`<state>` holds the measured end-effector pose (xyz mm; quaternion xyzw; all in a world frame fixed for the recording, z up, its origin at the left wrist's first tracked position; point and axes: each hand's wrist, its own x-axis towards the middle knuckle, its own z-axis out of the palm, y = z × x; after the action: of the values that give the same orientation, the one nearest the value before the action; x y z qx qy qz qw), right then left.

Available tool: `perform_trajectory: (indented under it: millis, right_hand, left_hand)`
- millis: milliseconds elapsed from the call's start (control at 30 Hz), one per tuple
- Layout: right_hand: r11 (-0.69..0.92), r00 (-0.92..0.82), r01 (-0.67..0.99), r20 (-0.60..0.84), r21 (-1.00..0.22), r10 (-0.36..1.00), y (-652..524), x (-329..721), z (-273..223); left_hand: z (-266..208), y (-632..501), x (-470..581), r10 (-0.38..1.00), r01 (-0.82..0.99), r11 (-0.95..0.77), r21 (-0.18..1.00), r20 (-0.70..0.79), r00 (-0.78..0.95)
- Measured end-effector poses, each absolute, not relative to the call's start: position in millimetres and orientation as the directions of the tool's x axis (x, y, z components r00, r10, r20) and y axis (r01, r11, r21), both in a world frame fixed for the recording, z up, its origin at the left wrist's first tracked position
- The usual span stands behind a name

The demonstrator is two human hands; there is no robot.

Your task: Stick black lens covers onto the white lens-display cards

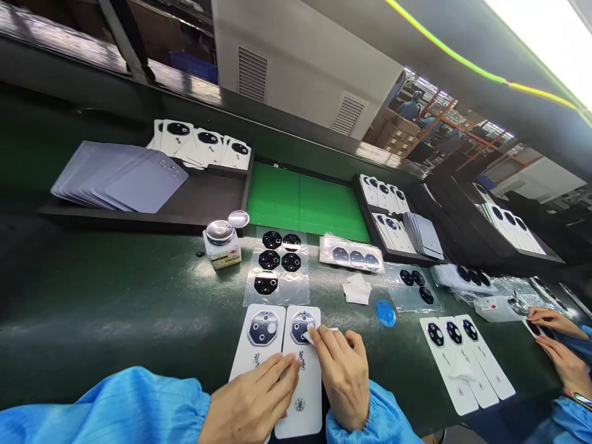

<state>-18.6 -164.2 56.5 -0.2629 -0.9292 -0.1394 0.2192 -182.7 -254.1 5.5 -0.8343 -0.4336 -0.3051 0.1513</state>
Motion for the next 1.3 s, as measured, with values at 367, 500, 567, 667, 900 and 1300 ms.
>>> perform_trajectory:
  millis: [367, 500, 567, 667, 900, 1300]
  right_hand:
    - [0.825, -0.756, 0.552, 0.492, 0.123, 0.432, -164.7, -17.1, 55.6]
    - [0.822, -0.757, 0.556, 0.482, 0.124, 0.440, -165.7, -17.4, 56.4]
    - [0.822, -0.755, 0.557, 0.484, 0.121, 0.441, -165.6, -17.6, 56.9]
    - [0.824, -0.755, 0.555, 0.486, 0.115, 0.441, -164.8, -17.7, 57.2]
    - [0.821, -0.753, 0.561, 0.479, 0.108, 0.452, -166.3, -18.1, 56.0]
    - [0.790, -0.660, 0.613, 0.551, 0.003, 0.510, -156.7, -25.1, 69.3]
  left_hand:
    - [6.8, -253.4, -180.9, 0.629, 0.810, -0.585, 0.039, 0.653, 0.422]
    - [7.5, -254.0, -181.4, 0.638, 0.815, -0.578, 0.033, 0.642, 0.426]
    - [8.6, -254.1, -181.7, 0.636, 0.815, -0.579, 0.030, 0.642, 0.428]
    - [10.7, -253.9, -182.5, 0.634, 0.815, -0.579, 0.035, 0.648, 0.422]
    - [6.9, -253.6, -181.6, 0.635, 0.813, -0.581, 0.043, 0.649, 0.419]
    - [6.6, -253.8, -183.9, 0.634, 0.806, -0.591, 0.020, 0.630, 0.449]
